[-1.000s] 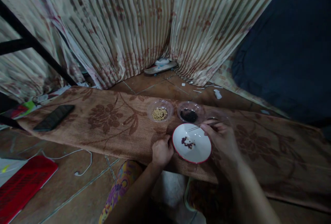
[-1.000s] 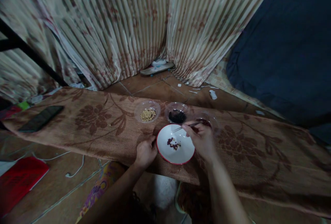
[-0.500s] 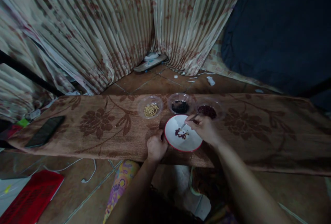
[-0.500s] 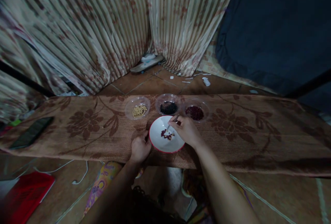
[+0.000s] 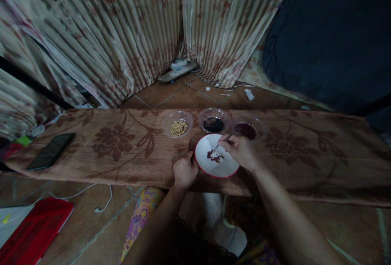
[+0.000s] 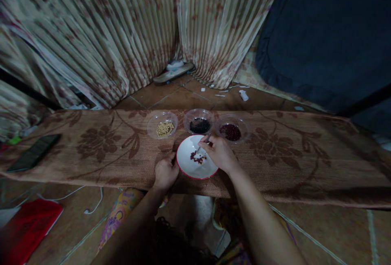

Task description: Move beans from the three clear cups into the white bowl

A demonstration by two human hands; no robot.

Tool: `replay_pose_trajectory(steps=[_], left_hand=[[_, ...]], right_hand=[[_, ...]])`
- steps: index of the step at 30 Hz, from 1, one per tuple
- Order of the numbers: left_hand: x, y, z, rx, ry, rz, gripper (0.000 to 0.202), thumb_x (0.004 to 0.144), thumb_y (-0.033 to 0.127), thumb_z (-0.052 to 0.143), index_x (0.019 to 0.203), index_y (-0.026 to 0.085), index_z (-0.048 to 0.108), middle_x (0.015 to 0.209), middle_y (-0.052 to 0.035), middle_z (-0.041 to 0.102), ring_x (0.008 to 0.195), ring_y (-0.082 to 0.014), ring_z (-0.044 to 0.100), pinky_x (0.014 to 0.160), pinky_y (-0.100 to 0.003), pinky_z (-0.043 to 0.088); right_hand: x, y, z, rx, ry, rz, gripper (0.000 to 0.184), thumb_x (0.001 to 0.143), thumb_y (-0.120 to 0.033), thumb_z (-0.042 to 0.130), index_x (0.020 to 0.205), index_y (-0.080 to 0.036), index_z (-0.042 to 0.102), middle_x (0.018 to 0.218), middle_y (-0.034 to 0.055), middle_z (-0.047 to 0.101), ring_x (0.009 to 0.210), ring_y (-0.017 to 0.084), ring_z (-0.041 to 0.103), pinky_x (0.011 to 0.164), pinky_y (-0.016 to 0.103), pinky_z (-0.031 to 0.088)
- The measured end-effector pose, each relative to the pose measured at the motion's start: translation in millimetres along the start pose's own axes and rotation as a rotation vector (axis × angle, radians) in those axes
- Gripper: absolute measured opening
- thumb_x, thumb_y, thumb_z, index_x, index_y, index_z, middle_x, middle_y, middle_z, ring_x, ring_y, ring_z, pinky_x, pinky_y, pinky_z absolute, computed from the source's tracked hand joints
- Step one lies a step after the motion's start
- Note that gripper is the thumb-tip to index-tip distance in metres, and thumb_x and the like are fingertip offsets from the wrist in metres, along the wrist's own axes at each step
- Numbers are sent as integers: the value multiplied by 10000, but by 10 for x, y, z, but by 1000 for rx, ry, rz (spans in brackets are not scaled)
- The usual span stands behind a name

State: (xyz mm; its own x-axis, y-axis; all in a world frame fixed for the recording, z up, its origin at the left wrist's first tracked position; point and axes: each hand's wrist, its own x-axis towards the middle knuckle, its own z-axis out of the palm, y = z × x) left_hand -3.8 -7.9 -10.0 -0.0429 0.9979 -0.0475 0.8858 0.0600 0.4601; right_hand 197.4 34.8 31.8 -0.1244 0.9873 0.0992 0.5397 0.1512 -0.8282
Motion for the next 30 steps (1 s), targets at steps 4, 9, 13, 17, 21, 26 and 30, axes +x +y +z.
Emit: replay_pose_trajectory(steps=[4, 9, 13, 17, 21, 26, 30], left_hand=[[2, -4, 7, 11, -13, -19, 229, 844, 321, 433, 965, 255, 616, 793, -11, 681, 722, -138, 611, 644, -220, 371], [-2, 5, 0, 12, -25, -19, 243, 850, 332, 423, 981, 254, 612, 784, -16, 679, 708, -139, 608, 646, -220, 378], [-5, 7, -3, 1, -22, -12, 239, 849, 314, 426, 986, 256, 613, 802, -16, 684, 726, -142, 618, 656, -222, 389], [-5, 13, -14, -3, -34, -24, 244, 851, 302, 429, 995, 242, 615, 833, -28, 693, 772, -146, 631, 687, -224, 399], [-10, 16, -22, -22, -40, -25, 241, 854, 294, 415, 971, 237, 618, 846, -33, 694, 795, -153, 637, 690, -228, 401], [-22, 17, -24, -37, -17, -17, 248, 861, 268, 389, 956, 240, 616, 860, -32, 696, 795, -156, 638, 702, -237, 408], [-33, 22, -33, -56, 2, -10, 243, 863, 254, 385, 946, 238, 613, 871, -30, 697, 813, -155, 639, 724, -241, 412]], right_hand=[[1, 2, -12, -8, -3, -26, 291, 791, -434, 568, 841, -168, 673, 710, 25, 671, 543, 137, 540, 533, 247, 404], [-4, -8, -42, -67, 4, -29, 306, 799, -453, 553, 827, -171, 671, 624, -1, 629, 469, 115, 467, 470, 236, 346], [-2, 8, -58, -43, -3, -15, 313, 796, -463, 558, 832, -173, 669, 658, 13, 648, 497, 125, 501, 485, 240, 368], [-4, -1, -103, 87, 54, -20, 296, 773, -454, 594, 812, -170, 667, 710, 30, 664, 574, 146, 558, 544, 252, 426], [113, -169, -134, 182, 161, -71, 262, 762, -423, 620, 738, -164, 660, 658, 30, 640, 574, 144, 557, 532, 246, 423], [588, -629, 86, 228, 165, -167, 262, 754, -416, 614, 777, -160, 669, 593, 8, 616, 533, 129, 552, 525, 235, 423], [883, -875, 356, 154, 125, -200, 276, 757, -413, 593, 780, -156, 691, 595, 12, 632, 550, 134, 562, 543, 234, 428]])
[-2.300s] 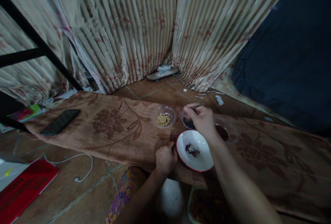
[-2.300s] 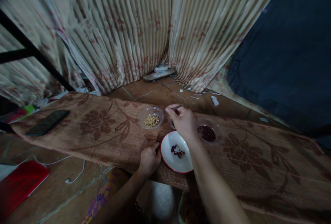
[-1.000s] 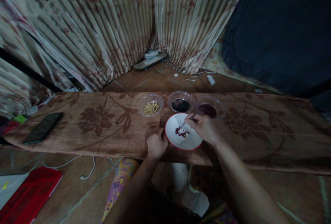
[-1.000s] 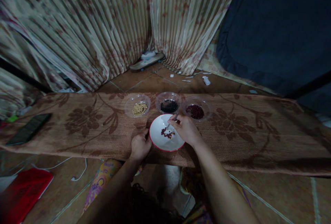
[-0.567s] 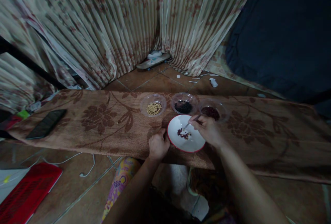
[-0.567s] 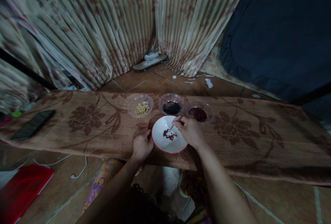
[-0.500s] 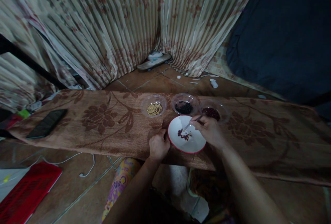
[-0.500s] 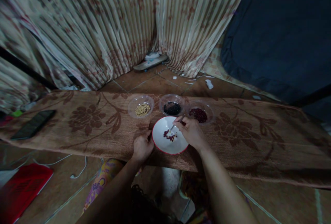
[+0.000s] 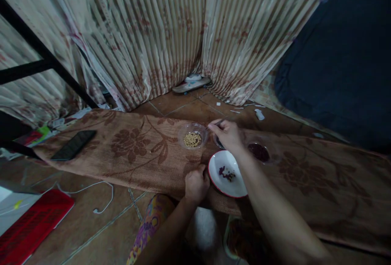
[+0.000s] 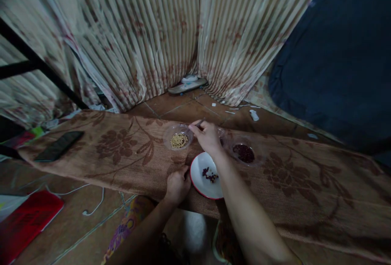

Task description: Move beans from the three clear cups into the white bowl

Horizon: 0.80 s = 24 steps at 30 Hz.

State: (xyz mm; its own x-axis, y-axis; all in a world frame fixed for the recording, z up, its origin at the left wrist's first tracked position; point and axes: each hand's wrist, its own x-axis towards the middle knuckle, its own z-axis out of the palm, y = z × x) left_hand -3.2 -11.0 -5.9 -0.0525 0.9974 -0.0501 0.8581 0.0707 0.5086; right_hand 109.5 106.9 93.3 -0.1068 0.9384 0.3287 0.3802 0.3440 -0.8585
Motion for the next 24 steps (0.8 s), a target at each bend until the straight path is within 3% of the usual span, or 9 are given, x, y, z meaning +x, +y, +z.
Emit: replay_pose_trajectory(steps=[4, 7, 13, 17, 24], left_hand=[[-4, 8, -10, -28, -23, -14, 246, 869, 260, 387, 946, 224, 617, 906, -39, 696, 846, -147, 634, 751, -231, 412], [1, 8, -13, -26, -39, -18, 242, 864, 267, 395, 946, 225, 619, 904, -42, 697, 847, -151, 635, 752, -233, 414], [8, -9, 20, 17, -28, -19, 240, 858, 276, 407, 969, 238, 616, 878, -35, 695, 829, -154, 637, 737, -233, 413], [15, -27, 38, 34, -21, -13, 243, 856, 293, 414, 969, 234, 621, 830, -32, 689, 786, -149, 630, 705, -226, 407], [16, -30, 11, 38, -28, 2, 241, 849, 302, 433, 966, 229, 630, 785, -23, 686, 726, -130, 620, 654, -210, 392]], right_hand=[[-51, 60, 11, 9, 29, -7, 289, 748, -421, 595, 780, -155, 702, 672, 33, 668, 594, 150, 583, 565, 249, 448], [-248, 146, -218, 8, 79, -10, 265, 742, -416, 615, 760, -163, 692, 711, 39, 675, 605, 151, 589, 569, 254, 457], [-788, 346, -660, -23, 145, 142, 259, 740, -418, 637, 750, -161, 666, 626, 29, 633, 541, 151, 557, 484, 248, 418], [-970, 488, -727, -32, 14, 183, 278, 763, -432, 609, 769, -161, 669, 681, 37, 655, 588, 157, 572, 537, 259, 440], [-980, 627, -732, -107, -168, 162, 290, 787, -447, 570, 812, -178, 675, 694, 24, 665, 574, 149, 554, 540, 254, 414]])
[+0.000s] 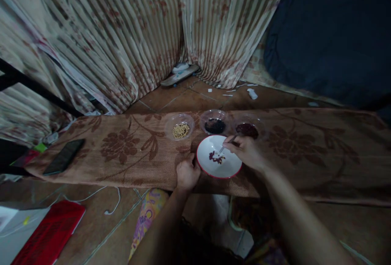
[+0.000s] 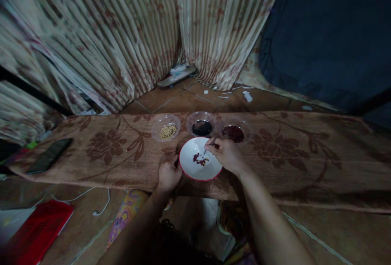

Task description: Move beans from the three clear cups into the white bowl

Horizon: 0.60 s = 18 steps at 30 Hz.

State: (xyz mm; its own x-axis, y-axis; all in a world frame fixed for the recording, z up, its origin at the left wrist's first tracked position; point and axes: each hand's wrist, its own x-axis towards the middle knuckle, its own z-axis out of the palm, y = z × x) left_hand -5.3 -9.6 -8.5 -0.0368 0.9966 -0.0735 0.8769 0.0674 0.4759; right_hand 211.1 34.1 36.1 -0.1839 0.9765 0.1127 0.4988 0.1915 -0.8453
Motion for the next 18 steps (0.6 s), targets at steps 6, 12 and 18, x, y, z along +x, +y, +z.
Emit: replay_pose_trajectory(steps=[6, 12, 18], left_hand=[[-7, 32, -40, -18, -1, -3, 293, 844, 310, 451, 1077, 235, 611, 854, -29, 703, 790, -140, 628, 709, -211, 418], [3, 41, -54, -25, -11, -11, 300, 842, 307, 455, 1090, 229, 606, 878, -29, 706, 811, -140, 627, 723, -206, 424], [8, 31, -39, -39, -14, -9, 294, 841, 302, 457, 1084, 236, 608, 871, -26, 703, 776, -134, 624, 696, -201, 415]], right_hand=[[-6, 7, -2, -8, -33, -25, 263, 792, -419, 564, 805, -183, 679, 653, 2, 651, 561, 137, 545, 530, 237, 382], [4, -13, 3, 12, -49, -45, 252, 792, -392, 563, 783, -167, 675, 658, -2, 659, 574, 130, 555, 544, 229, 379], [19, -27, 18, -1, -58, -51, 251, 798, -389, 558, 794, -169, 678, 655, -1, 657, 569, 131, 556, 547, 229, 384]])
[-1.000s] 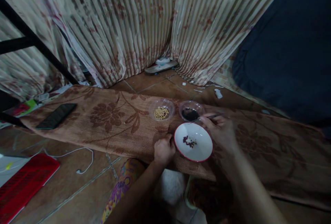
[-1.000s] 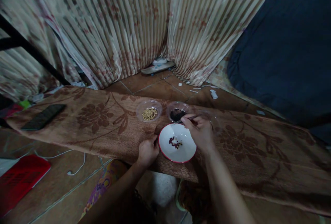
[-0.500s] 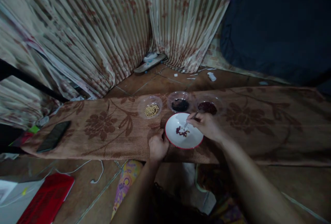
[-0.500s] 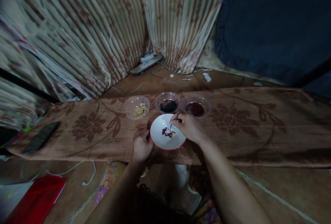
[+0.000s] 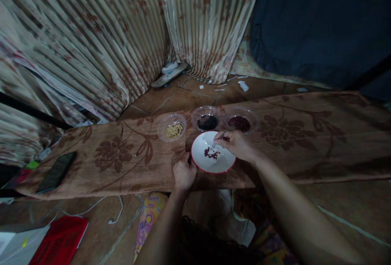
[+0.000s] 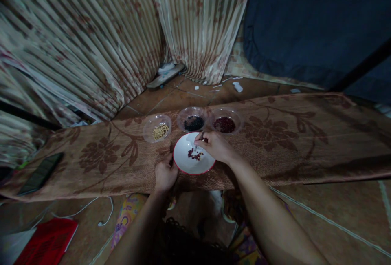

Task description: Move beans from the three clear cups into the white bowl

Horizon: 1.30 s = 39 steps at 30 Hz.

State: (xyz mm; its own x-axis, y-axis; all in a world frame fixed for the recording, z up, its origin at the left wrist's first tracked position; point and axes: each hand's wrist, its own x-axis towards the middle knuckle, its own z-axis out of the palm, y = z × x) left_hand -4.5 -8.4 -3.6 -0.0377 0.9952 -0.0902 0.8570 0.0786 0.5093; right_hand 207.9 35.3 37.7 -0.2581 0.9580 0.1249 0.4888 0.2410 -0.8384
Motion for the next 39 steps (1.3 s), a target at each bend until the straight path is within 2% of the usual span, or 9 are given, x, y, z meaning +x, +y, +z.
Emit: replay_pose_trajectory(steps=[12, 20, 31, 39], left_hand=[[7, -12, 19, 2, 9, -4, 290, 842, 306, 460, 1074, 226, 615, 870, -40, 702, 766, -133, 620, 685, -198, 402], [9, -29, 44, 17, 30, 12, 269, 845, 330, 447, 1026, 238, 623, 795, -26, 689, 702, -133, 607, 626, -203, 374], [4, -16, 29, 21, 26, 19, 250, 850, 312, 430, 989, 219, 616, 751, -16, 675, 706, -126, 600, 646, -204, 371], [12, -39, 56, 43, 27, 19, 236, 845, 308, 434, 963, 232, 623, 716, -8, 664, 636, -116, 577, 593, -204, 340]], right_hand=[[4, 15, 25, -23, 2, 10, 239, 803, -386, 571, 804, -170, 673, 659, -8, 653, 569, 124, 552, 557, 225, 378], [9, 19, 12, -28, 5, 3, 234, 800, -379, 569, 795, -171, 675, 633, -12, 643, 548, 122, 542, 560, 228, 380], [11, 52, 26, -4, 12, 18, 241, 795, -393, 571, 799, -175, 673, 655, -9, 645, 566, 125, 547, 578, 236, 393], [12, 63, 34, 4, 9, 53, 256, 793, -409, 564, 798, -176, 670, 642, 0, 634, 560, 132, 538, 533, 238, 386]])
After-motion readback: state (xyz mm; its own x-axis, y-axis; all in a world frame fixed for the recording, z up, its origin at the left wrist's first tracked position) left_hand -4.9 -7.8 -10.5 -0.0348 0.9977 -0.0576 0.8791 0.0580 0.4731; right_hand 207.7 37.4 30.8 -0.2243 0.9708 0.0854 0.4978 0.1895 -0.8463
